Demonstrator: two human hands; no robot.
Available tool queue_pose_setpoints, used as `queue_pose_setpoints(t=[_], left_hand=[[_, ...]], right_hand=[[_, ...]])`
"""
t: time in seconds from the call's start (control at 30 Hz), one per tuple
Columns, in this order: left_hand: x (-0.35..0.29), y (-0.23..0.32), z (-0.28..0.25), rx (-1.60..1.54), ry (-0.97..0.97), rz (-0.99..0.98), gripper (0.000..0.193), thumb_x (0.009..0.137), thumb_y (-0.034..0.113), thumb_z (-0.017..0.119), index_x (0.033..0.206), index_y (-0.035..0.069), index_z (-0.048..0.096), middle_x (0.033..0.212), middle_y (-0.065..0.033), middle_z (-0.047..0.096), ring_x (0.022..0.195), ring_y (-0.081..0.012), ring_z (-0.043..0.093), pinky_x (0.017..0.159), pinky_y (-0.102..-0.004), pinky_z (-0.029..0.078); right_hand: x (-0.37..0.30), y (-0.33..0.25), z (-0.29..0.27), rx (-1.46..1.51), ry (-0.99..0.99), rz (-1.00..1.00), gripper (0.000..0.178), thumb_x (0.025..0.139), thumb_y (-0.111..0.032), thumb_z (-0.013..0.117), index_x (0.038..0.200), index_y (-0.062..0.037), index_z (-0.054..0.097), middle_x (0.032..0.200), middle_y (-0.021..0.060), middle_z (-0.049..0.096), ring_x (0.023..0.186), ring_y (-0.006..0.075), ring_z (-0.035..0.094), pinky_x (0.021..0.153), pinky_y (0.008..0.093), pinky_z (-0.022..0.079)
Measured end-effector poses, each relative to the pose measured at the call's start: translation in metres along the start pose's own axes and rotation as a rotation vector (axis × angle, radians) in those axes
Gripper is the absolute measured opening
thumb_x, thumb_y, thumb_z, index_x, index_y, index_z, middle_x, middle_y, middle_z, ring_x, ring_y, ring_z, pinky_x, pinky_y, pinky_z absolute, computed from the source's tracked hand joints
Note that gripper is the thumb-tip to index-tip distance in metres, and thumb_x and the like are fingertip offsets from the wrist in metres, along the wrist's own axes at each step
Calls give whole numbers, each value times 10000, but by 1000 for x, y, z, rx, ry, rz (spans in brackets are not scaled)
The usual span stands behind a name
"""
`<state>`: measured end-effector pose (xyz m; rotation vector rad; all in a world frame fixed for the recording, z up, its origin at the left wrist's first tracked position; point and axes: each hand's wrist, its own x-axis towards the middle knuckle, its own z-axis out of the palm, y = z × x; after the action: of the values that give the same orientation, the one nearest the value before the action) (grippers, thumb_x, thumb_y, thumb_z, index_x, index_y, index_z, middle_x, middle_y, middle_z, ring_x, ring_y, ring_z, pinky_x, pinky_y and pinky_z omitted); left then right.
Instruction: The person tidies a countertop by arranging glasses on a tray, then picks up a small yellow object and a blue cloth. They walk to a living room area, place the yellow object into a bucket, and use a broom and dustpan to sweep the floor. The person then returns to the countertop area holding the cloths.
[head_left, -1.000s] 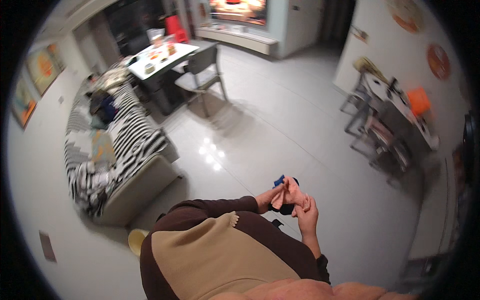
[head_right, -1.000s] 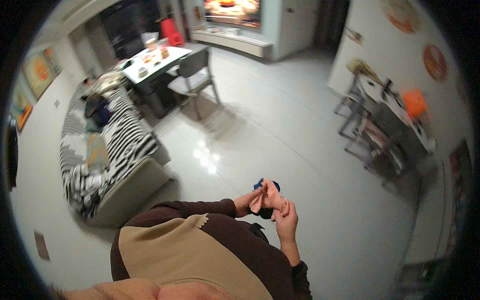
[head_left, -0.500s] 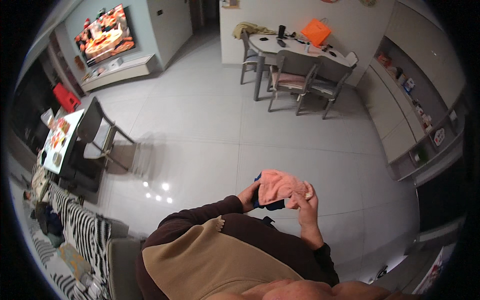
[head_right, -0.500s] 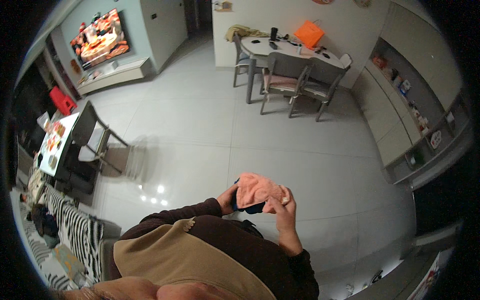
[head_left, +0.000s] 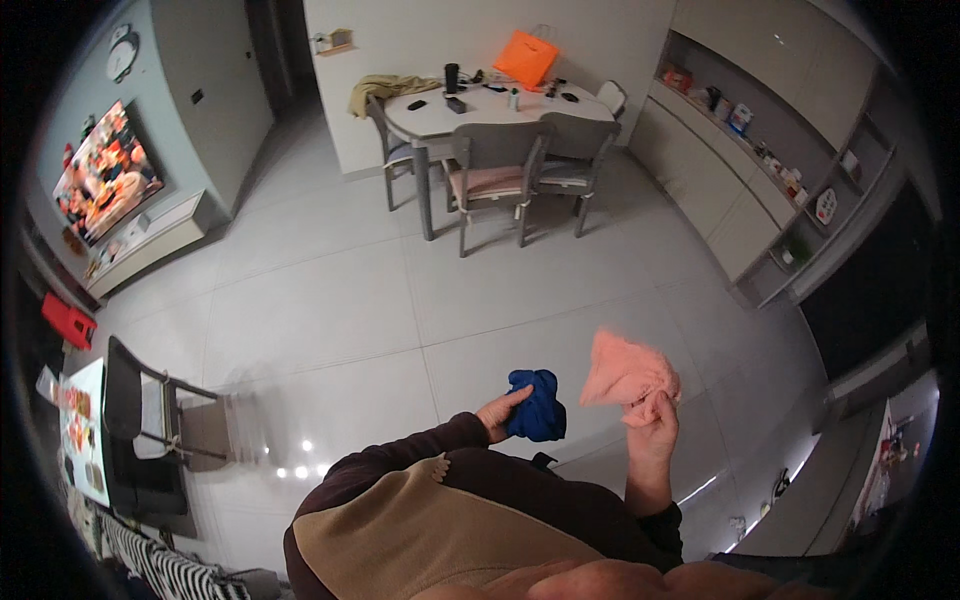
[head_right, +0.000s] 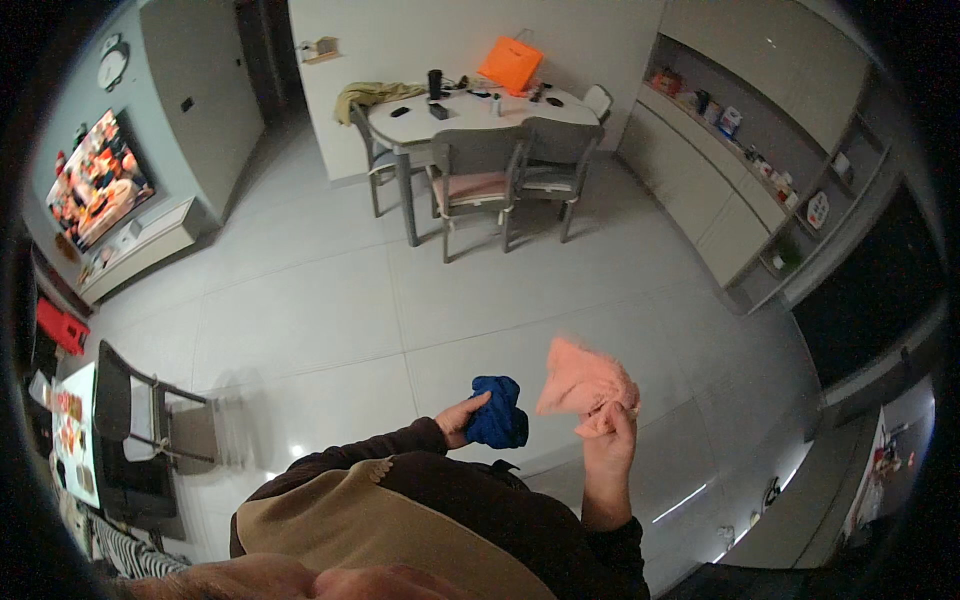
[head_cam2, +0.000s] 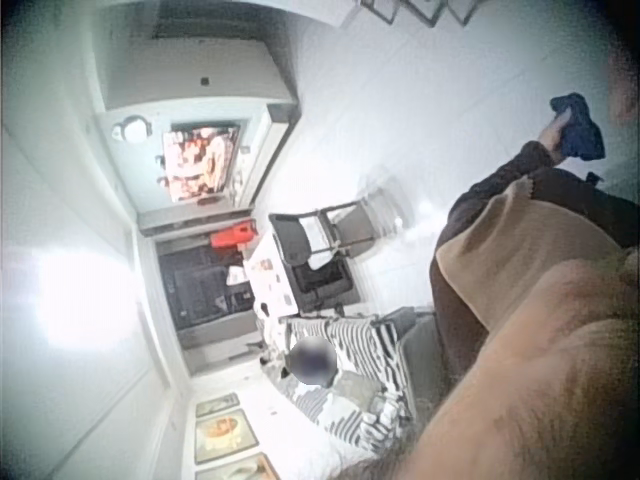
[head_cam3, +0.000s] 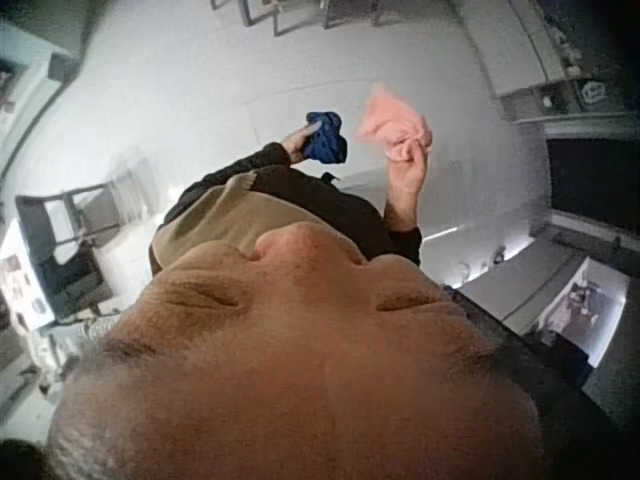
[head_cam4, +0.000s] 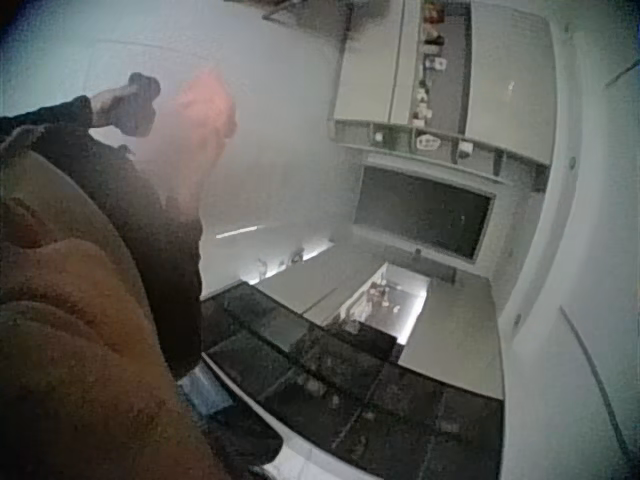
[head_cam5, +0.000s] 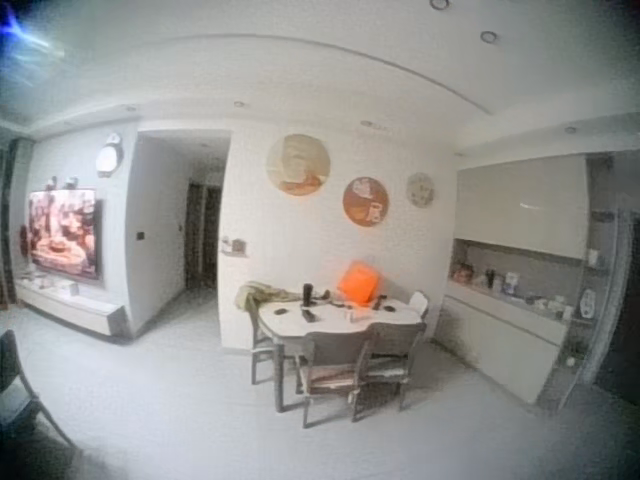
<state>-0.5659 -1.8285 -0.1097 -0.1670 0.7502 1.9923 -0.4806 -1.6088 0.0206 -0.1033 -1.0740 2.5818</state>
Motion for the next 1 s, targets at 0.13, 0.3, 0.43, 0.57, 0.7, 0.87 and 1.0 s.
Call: queue_pose_setpoints(t=[0.13, 0.3, 0.43, 0.57, 0.7, 0.87, 1.0], left_hand=[[58, 2, 15, 72, -29, -115, 576, 858, 415, 586, 1265, 33, 443, 1219, -120, 542, 1116, -246, 533, 984, -403, 406], [147, -1, 53, 168, -77, -252, 590, 868, 381, 581, 1309, 37, 390, 1269, -128, 502, 1143, -258, 508, 993, -410, 392], [231, -10, 107, 282, -128, -330, 557, 882, 391, 552, 1289, 37, 412, 1247, -114, 515, 1109, -240, 522, 961, -387, 415], [301, -30, 177, 324, -233, -357, 509, 891, 407, 533, 1248, 54, 450, 1205, -80, 534, 1095, -210, 509, 947, -340, 408], [350, -39, 230, 415, -250, -392, 563, 927, 491, 405, 1285, 57, 402, 1245, -87, 504, 1123, -203, 493, 957, -344, 409], [429, -43, 259, 496, -261, -460, 624, 912, 532, 392, 1326, 68, 343, 1269, -87, 481, 1143, -199, 483, 966, -349, 407], [511, -42, 281, 458, -320, -514, 667, 882, 510, 487, 1348, 64, 316, 1295, -106, 457, 1180, -223, 464, 980, -367, 404]], right_hand=[[22, -17, -36, 91, 114, -10, 296, 903, -191, 473, 1145, -22, 487, 1171, 80, 518, 1152, 222, 456, 1002, 388, 334], [56, -47, -97, -85, 123, -100, 291, 929, -211, 426, 1146, -34, 504, 1157, 84, 546, 1117, 208, 495, 968, 367, 380], [97, -82, -150, 97, 136, 77, 307, 923, -202, 464, 1148, 4, 504, 1121, 103, 541, 1035, 176, 522, 870, 301, 441], [135, -124, -191, -370, 113, 149, 303, 915, -235, 489, 1124, -16, 516, 1005, 51, 554, 881, 125, 537, 783, 259, 450], [171, -158, -234, -811, 284, 98, 432, 866, -286, 595, 1188, -23, 476, 1076, 85, 559, 982, 169, 541, 846, 298, 445], [229, -181, -298, -1079, 354, -58, 533, 843, -305, 609, 1251, -26, 410, 1190, 156, 519, 1094, 248, 512, 928, 355, 413], [283, -200, -344, -1039, 315, -26, 529, 845, -283, 600, 1261, -26, 397, 1231, 167, 492, 1134, 278, 491, 954, 368, 400]])
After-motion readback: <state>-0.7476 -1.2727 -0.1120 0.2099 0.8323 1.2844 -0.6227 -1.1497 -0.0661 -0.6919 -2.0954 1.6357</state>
